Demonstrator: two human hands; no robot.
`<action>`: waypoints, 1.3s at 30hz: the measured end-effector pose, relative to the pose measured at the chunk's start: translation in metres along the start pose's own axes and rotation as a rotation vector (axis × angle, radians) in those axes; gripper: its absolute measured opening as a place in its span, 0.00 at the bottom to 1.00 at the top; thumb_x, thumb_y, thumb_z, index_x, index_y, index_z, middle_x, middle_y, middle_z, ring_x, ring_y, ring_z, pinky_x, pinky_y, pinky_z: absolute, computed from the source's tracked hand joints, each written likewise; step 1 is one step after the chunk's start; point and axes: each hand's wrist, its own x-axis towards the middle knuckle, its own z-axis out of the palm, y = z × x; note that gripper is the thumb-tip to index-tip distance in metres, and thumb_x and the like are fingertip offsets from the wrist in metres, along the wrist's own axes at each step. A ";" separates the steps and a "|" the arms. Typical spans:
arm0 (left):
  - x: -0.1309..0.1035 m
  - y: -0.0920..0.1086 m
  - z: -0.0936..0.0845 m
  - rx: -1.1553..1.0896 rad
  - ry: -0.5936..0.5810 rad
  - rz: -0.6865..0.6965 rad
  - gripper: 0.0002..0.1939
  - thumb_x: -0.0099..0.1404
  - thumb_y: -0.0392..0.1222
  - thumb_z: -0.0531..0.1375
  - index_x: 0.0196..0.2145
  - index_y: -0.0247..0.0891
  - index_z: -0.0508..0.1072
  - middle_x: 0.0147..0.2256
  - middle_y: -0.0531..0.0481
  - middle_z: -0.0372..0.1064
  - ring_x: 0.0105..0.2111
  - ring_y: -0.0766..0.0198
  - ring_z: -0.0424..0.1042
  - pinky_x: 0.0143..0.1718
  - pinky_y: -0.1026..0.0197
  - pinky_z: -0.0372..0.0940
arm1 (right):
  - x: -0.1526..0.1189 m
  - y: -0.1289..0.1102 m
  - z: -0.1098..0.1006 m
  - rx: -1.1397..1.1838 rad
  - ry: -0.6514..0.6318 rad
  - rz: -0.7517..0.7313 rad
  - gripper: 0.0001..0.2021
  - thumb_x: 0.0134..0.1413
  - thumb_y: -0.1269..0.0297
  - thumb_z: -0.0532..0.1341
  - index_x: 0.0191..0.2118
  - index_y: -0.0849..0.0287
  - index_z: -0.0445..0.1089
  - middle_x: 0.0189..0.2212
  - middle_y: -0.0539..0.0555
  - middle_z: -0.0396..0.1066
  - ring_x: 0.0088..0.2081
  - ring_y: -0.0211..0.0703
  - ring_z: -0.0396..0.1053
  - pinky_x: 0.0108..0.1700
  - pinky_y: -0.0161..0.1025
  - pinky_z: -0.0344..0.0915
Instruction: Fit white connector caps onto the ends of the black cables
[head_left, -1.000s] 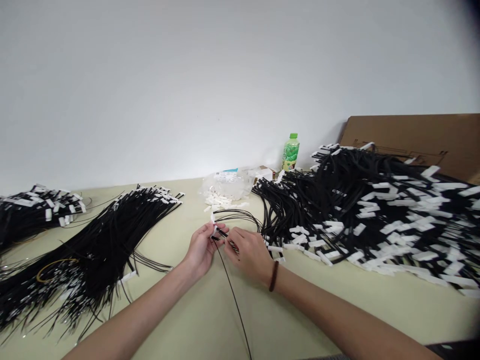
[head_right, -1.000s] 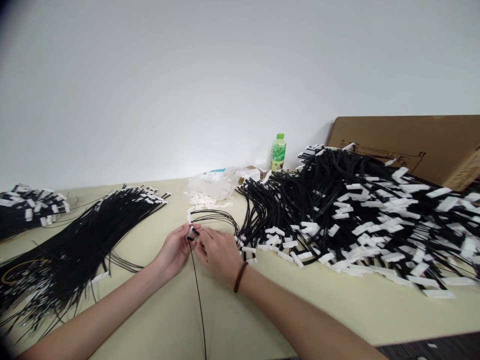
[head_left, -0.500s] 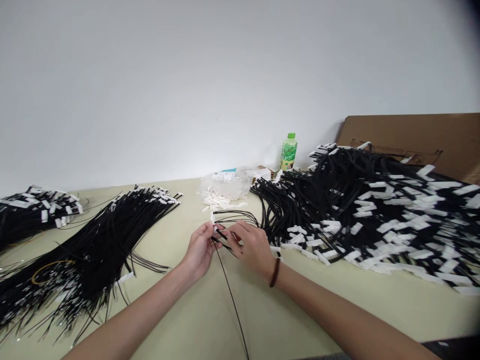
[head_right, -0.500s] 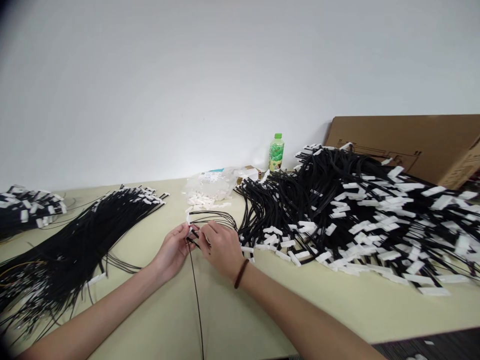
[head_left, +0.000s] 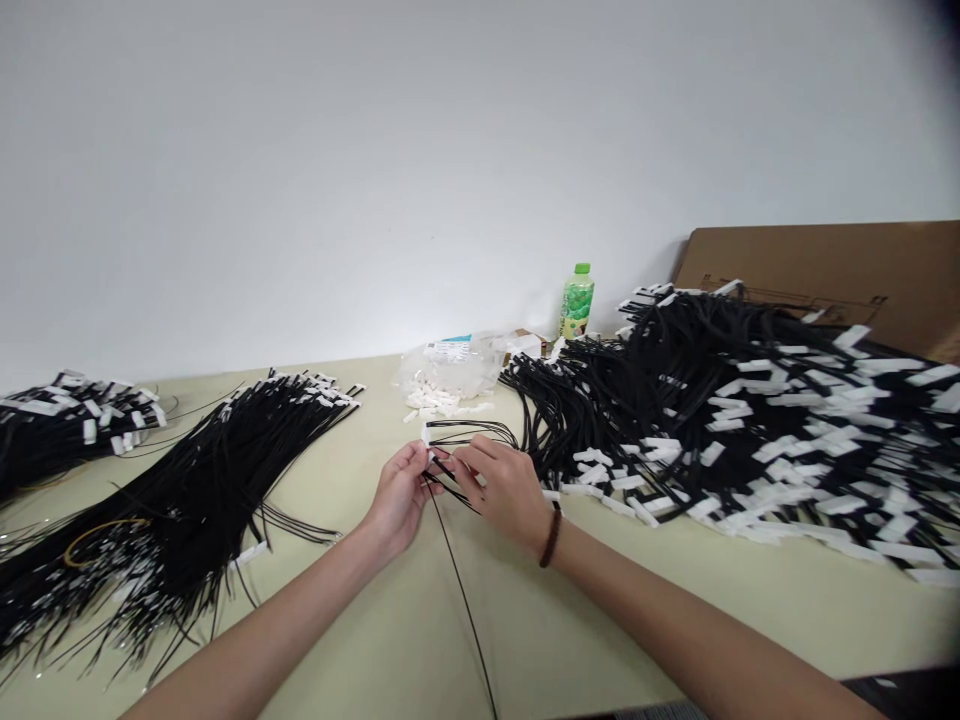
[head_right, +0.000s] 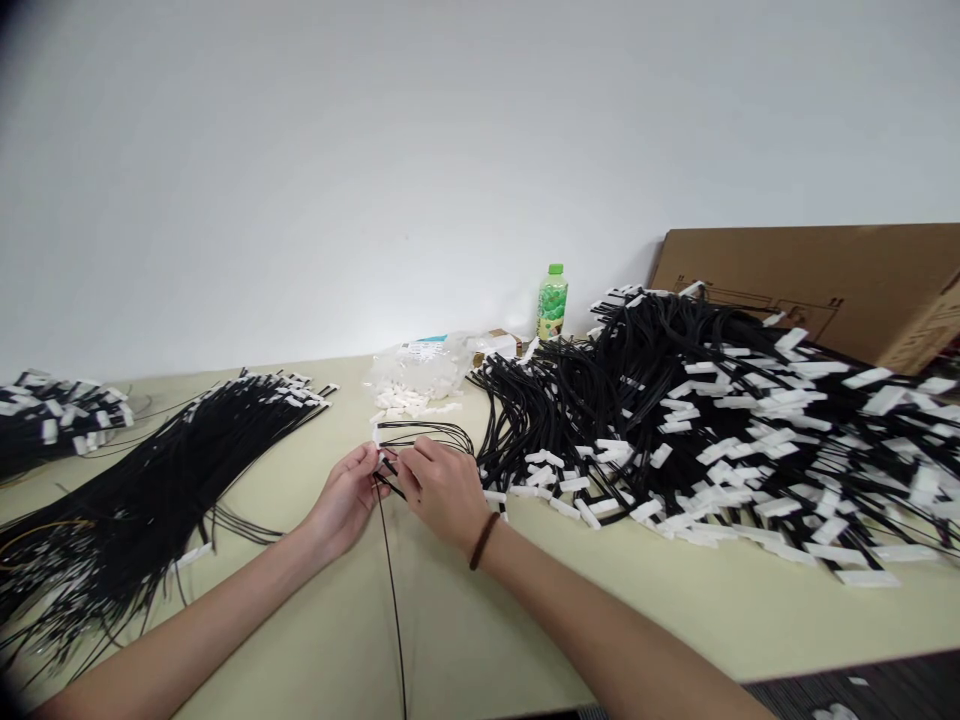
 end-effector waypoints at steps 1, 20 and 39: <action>0.000 0.000 0.000 0.005 0.000 0.002 0.09 0.54 0.44 0.61 0.27 0.35 0.69 0.28 0.51 0.67 0.26 0.68 0.66 0.23 0.68 0.59 | 0.000 0.000 0.000 -0.001 -0.001 -0.003 0.12 0.60 0.68 0.51 0.27 0.60 0.67 0.23 0.50 0.61 0.25 0.35 0.60 0.28 0.33 0.50; 0.000 0.001 0.001 0.088 -0.013 0.049 0.11 0.55 0.46 0.61 0.28 0.34 0.69 0.26 0.50 0.67 0.26 0.67 0.65 0.21 0.68 0.58 | 0.007 0.011 -0.011 0.023 -0.145 -0.095 0.10 0.60 0.71 0.52 0.28 0.60 0.66 0.26 0.50 0.61 0.28 0.35 0.59 0.29 0.31 0.50; -0.001 -0.001 0.001 0.102 0.005 0.055 0.11 0.55 0.47 0.60 0.28 0.35 0.68 0.30 0.48 0.68 0.28 0.66 0.66 0.21 0.67 0.58 | 0.006 0.016 -0.007 0.039 -0.141 -0.088 0.10 0.60 0.70 0.51 0.30 0.59 0.67 0.26 0.51 0.62 0.28 0.36 0.61 0.31 0.32 0.53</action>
